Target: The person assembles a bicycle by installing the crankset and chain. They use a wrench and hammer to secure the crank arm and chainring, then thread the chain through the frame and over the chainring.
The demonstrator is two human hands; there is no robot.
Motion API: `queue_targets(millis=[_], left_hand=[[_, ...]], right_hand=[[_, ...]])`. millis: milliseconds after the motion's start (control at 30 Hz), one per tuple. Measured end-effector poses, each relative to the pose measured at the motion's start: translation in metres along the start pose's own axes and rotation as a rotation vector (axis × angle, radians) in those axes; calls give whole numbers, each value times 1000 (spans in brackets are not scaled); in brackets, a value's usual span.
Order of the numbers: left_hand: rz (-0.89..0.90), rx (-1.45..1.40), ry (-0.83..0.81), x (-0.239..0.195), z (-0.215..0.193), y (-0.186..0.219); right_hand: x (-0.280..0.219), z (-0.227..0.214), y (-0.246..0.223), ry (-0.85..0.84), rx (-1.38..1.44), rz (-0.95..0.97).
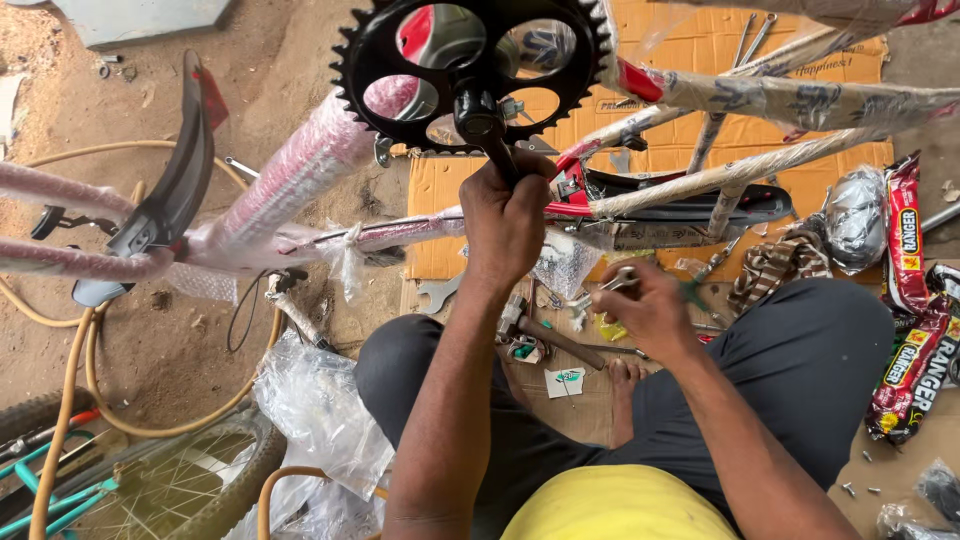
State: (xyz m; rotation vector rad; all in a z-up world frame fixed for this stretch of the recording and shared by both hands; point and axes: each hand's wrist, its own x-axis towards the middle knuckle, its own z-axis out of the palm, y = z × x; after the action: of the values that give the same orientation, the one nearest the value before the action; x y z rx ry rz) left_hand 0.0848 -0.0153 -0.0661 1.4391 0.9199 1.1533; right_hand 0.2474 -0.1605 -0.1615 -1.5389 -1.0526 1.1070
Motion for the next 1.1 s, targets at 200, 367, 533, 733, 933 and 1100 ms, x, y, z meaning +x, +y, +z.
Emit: queue_targets(millis=[200, 367, 533, 733, 933, 1100], left_hand=[[14, -326, -108, -6, -1, -18], [62, -311, -100, -8, 2, -14], [-3, -210, -48, -9, 1, -11], [53, -192, -38, -8, 0, -9], [-25, -173, -78, -5, -3, -13], [85, -98, -42, -7, -4, -12]], right_hand=[[5, 19, -109, 340, 260, -962], [36, 44, -160, 587, -132, -1258], [38, 72, -175, 624, -204, -1296], [30, 87, -164, 627, -301, -1235], [32, 97, -180, 683, -289, -1278], [37, 78, -231, 608, -528, -1295]])
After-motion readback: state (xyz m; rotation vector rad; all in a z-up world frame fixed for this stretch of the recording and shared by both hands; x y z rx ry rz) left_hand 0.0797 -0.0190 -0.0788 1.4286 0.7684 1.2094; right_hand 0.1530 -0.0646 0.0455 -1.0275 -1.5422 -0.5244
